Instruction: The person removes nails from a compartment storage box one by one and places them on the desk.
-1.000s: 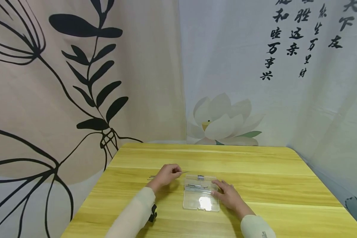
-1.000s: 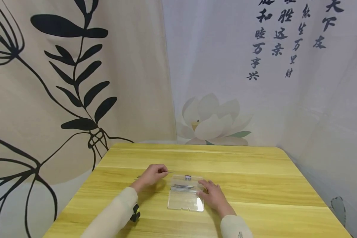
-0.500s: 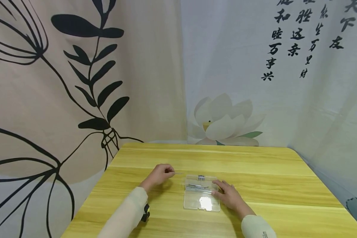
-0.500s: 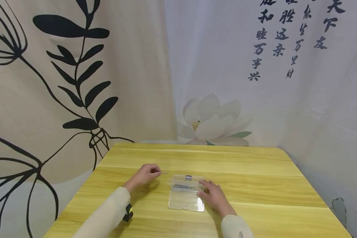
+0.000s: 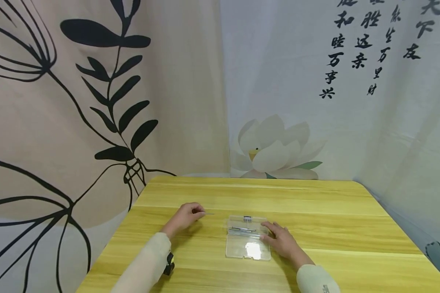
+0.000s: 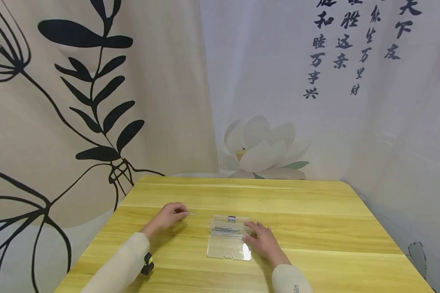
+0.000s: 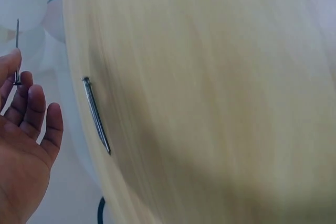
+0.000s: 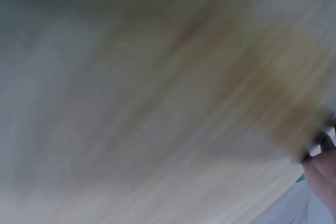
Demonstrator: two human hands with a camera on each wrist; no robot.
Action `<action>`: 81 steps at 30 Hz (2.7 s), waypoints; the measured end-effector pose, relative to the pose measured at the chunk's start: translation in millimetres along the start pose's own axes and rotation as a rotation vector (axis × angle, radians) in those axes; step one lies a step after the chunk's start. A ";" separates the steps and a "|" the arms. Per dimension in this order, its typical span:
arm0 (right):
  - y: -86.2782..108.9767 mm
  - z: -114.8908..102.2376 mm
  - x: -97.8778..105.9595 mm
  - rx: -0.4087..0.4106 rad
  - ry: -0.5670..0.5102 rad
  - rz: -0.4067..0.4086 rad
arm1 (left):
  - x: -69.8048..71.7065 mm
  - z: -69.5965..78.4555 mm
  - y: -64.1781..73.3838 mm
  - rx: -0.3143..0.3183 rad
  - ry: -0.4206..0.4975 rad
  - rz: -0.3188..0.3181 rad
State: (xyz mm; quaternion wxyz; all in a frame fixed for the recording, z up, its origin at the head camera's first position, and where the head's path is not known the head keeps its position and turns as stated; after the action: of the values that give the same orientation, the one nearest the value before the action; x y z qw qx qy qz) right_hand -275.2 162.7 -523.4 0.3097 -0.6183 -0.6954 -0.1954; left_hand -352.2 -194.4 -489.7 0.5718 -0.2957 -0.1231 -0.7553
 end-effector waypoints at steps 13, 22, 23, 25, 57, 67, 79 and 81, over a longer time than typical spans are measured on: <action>0.4 0.7 1.0 0.006 0.006 0.000 | 21.9 -22.5 13.5 0.049 -0.063 0.086; -1.6 -0.1 1.4 0.014 0.013 0.004 | 31.9 -35.2 24.7 0.066 -0.068 0.085; -2.0 0.0 1.5 0.017 0.015 0.006 | 32.6 -37.1 25.3 0.071 -0.060 0.083; -2.5 0.4 1.4 0.013 0.012 0.005 | 33.8 -40.6 26.3 0.077 -0.055 0.084; 0.4 -1.9 3.7 0.006 0.003 0.005 | 20.4 -37.7 24.1 0.113 -0.187 0.111; 1.6 -3.3 4.2 0.000 -0.006 0.007 | 19.8 -37.0 24.0 0.124 -0.210 0.131; -0.3 -2.1 2.6 0.018 0.010 0.016 | 25.6 -31.7 18.5 0.145 -0.179 0.151; -0.2 -1.8 2.6 0.018 0.014 0.015 | 24.4 -27.4 16.1 0.133 -0.152 0.139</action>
State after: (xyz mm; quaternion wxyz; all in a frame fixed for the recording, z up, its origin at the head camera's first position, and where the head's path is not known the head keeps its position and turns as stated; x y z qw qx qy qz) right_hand -275.2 163.4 -520.3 0.3217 -0.6191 -0.6904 -0.1911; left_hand -349.7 -233.2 -499.6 0.6302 -0.3215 -0.1952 -0.6792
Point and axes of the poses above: each hand's wrist, its own y-axis away from the middle knuckle, its own x-axis out of the back of the hand, z = x × y, the point moved 2 cm from there along -y, towards the middle knuckle, and after that the axes turned 5 degrees about z, right-handed, at the moved point
